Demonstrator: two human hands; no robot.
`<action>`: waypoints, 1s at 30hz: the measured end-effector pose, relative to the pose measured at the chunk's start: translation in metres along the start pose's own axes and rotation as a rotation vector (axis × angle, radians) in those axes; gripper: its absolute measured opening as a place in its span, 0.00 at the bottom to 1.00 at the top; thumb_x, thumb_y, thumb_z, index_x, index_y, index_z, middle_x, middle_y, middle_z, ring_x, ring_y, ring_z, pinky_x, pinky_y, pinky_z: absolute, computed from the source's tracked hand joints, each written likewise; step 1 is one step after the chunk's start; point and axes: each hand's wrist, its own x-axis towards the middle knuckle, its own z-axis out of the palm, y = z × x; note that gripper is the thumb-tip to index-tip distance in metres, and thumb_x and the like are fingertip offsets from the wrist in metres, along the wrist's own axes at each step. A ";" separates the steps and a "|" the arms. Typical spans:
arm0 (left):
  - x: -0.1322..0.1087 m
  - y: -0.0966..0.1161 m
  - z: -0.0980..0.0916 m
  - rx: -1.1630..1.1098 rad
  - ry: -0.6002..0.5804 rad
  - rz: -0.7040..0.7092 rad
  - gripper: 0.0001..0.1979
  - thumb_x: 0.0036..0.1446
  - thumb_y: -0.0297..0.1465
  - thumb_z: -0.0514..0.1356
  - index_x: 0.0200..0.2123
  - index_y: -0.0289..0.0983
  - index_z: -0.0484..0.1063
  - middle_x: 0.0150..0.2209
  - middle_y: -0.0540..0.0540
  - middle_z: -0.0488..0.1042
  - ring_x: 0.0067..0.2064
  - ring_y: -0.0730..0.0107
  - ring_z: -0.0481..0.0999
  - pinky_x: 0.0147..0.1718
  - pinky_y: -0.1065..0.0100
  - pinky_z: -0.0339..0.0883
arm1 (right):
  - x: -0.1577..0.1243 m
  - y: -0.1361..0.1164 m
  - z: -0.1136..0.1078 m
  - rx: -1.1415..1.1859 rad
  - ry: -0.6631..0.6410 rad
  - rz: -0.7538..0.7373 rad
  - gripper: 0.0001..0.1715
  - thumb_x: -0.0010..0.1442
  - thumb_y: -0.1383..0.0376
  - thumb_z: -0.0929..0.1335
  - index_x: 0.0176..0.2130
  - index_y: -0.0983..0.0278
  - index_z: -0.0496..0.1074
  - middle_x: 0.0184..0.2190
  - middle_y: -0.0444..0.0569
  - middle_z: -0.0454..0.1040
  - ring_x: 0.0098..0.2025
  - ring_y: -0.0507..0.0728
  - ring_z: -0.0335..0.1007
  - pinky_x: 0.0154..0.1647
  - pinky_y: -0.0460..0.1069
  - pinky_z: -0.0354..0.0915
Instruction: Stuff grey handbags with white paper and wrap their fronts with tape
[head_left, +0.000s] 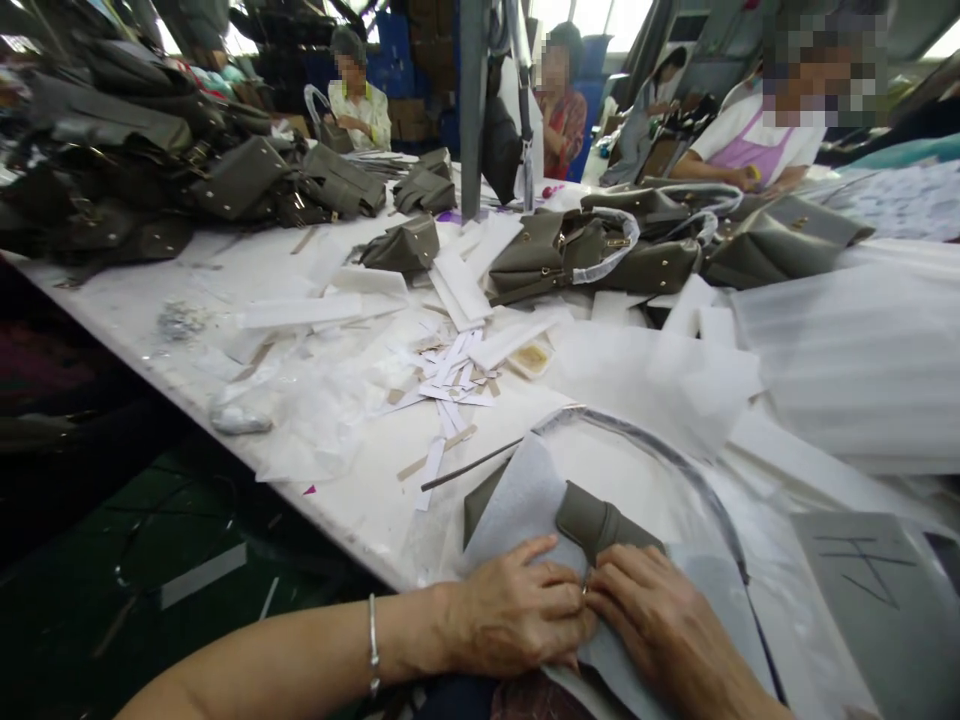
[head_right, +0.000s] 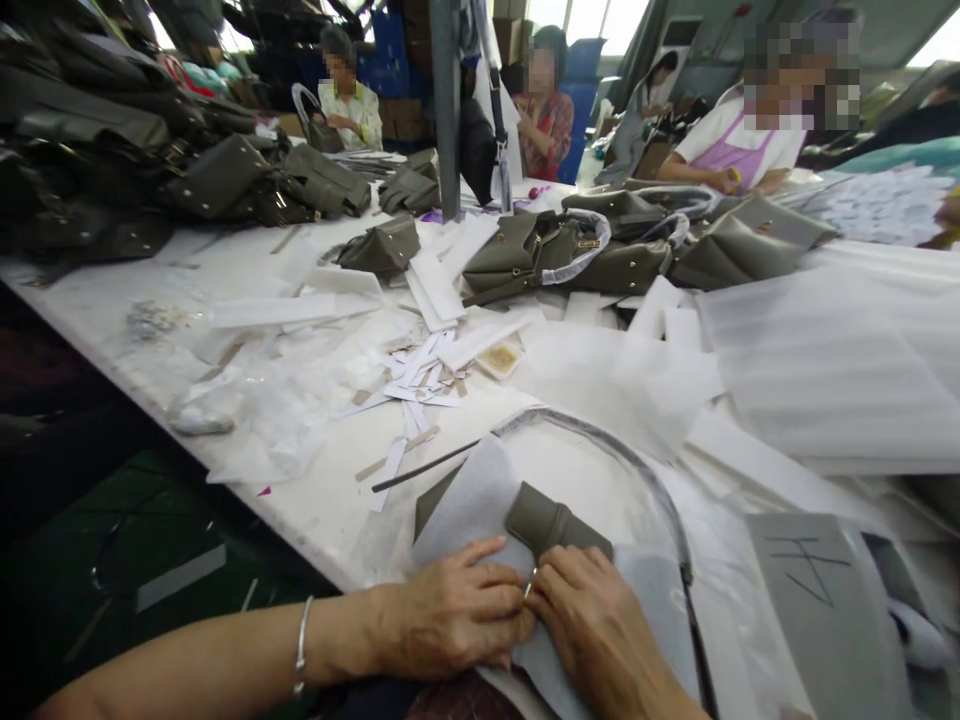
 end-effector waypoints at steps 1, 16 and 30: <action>0.000 0.001 0.000 0.005 0.007 -0.008 0.16 0.69 0.39 0.52 0.49 0.34 0.72 0.41 0.45 0.75 0.48 0.66 0.73 0.62 0.51 0.58 | -0.001 -0.003 0.003 -0.052 0.043 0.009 0.19 0.70 0.66 0.58 0.31 0.60 0.71 0.27 0.47 0.71 0.28 0.54 0.68 0.31 0.49 0.61; 0.013 -0.005 0.003 0.255 0.017 -0.029 0.17 0.68 0.37 0.52 0.56 0.39 0.69 0.56 0.44 0.71 0.55 0.63 0.70 0.59 0.54 0.62 | -0.024 0.045 0.023 -0.180 0.340 0.134 0.13 0.63 0.54 0.66 0.45 0.56 0.72 0.48 0.53 0.75 0.51 0.66 0.71 0.51 0.61 0.65; 0.061 -0.179 -0.063 0.249 -0.158 -0.871 0.13 0.65 0.31 0.57 0.52 0.37 0.69 0.51 0.41 0.74 0.55 0.62 0.72 0.54 0.63 0.64 | -0.013 0.047 0.040 -0.510 0.236 0.022 0.45 0.57 0.44 0.66 0.67 0.58 0.58 0.61 0.53 0.68 0.59 0.72 0.64 0.57 0.67 0.57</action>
